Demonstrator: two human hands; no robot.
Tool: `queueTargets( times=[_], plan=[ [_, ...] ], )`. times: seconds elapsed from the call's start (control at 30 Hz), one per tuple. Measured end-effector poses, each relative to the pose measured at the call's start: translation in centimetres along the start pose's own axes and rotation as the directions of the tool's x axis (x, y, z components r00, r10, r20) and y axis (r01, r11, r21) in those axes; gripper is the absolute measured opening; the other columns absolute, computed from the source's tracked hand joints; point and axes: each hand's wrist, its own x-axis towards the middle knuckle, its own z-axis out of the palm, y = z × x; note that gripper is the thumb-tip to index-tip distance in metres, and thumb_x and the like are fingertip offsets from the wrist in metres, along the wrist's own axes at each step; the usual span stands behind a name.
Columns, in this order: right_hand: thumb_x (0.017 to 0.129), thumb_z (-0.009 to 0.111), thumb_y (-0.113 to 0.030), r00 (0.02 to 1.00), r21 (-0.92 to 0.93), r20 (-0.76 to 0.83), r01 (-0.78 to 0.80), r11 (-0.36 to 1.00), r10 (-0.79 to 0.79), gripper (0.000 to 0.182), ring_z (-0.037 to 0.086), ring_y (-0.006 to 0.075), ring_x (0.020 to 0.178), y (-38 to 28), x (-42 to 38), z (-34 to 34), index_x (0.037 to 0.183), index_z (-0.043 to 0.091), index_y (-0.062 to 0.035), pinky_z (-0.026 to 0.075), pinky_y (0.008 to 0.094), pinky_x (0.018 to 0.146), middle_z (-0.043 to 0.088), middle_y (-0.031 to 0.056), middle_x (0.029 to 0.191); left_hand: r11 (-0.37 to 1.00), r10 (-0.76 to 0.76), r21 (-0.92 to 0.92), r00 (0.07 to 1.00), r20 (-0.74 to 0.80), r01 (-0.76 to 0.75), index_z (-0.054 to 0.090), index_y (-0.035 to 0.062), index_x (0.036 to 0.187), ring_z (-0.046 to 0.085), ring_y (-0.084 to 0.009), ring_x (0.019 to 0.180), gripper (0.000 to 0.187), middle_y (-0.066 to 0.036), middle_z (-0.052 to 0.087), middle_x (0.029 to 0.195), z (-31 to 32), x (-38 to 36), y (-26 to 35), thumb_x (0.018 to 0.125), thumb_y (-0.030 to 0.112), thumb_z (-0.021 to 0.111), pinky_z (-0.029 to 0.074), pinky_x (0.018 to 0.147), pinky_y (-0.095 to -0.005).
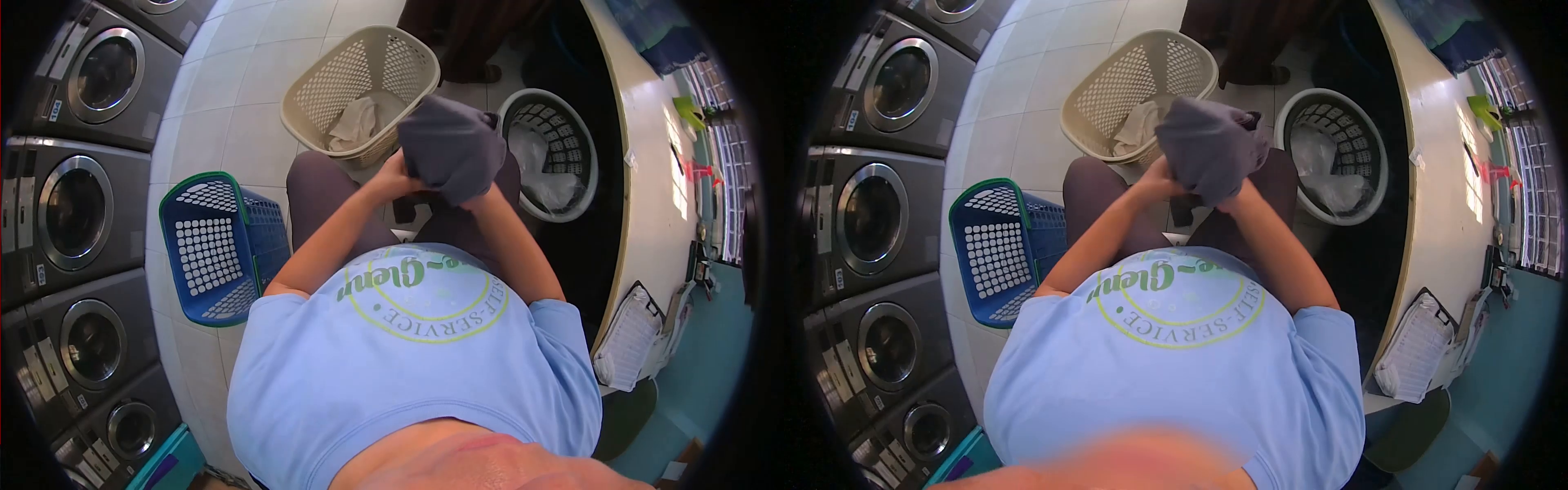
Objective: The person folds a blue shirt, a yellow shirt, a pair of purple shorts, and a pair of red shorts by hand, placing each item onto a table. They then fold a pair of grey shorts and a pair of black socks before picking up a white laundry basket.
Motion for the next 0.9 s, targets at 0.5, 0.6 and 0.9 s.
queueTargets(
  times=[0.5, 0.6, 0.9],
  plan=[
    [0.084, 0.055, -0.015, 0.806, -0.661, -0.093, 0.389, 0.642, -0.584, 0.024, 0.061, 0.0246, 0.09, -6.7, -0.5, -3.1, 0.106, 0.056, -0.005, 0.049, 0.0353, 0.078, 0.061, 0.011, 0.1, 0.656, -0.376, -0.656, 0.915, 0.146, 0.374, 0.054, 0.001, 0.114, 0.06, -0.0219, 0.101, 0.029, -0.01, 0.06, 0.113, 0.3, 1.3, 1.2, 0.09, 0.017, 0.055, 0.048, 0.089, -0.038],
    [0.084, 0.055, -0.015, 0.896, -0.761, 0.062, 0.328, 0.559, -0.44, 0.024, 0.061, 0.0251, 0.09, -4.3, -0.3, -2.3, 0.105, 0.057, -0.0052, 0.049, 0.0356, 0.077, 0.062, 0.011, 0.1, 0.631, -0.129, -0.687, 0.922, 0.365, 0.36, 0.051, -0.0029, 0.117, 0.06, -0.0237, 0.101, 0.035, -0.011, 0.061, 0.111, -1.2, 2.2, 1.2, 0.092, 0.023, 0.052, 0.047, 0.091, -0.0391],
    [0.083, 0.055, -0.017, 0.994, -0.191, -0.046, -0.105, 0.976, 0.098, 0.024, 0.061, 0.0265, 0.089, -3.1, -3.7, -7.4, 0.104, 0.058, -0.0059, 0.049, 0.0367, 0.076, 0.062, 0.0112, 0.099, 0.157, 0.167, -0.916, 0.904, 0.393, 0.369, 0.044, -0.0014, 0.128, 0.05, -0.032, 0.117, 0.045, -0.02, 0.052, 0.124, -3.5, -0.2, 5.7, 0.092, 0.025, 0.051, 0.038, 0.101, -0.0485]
  ],
)
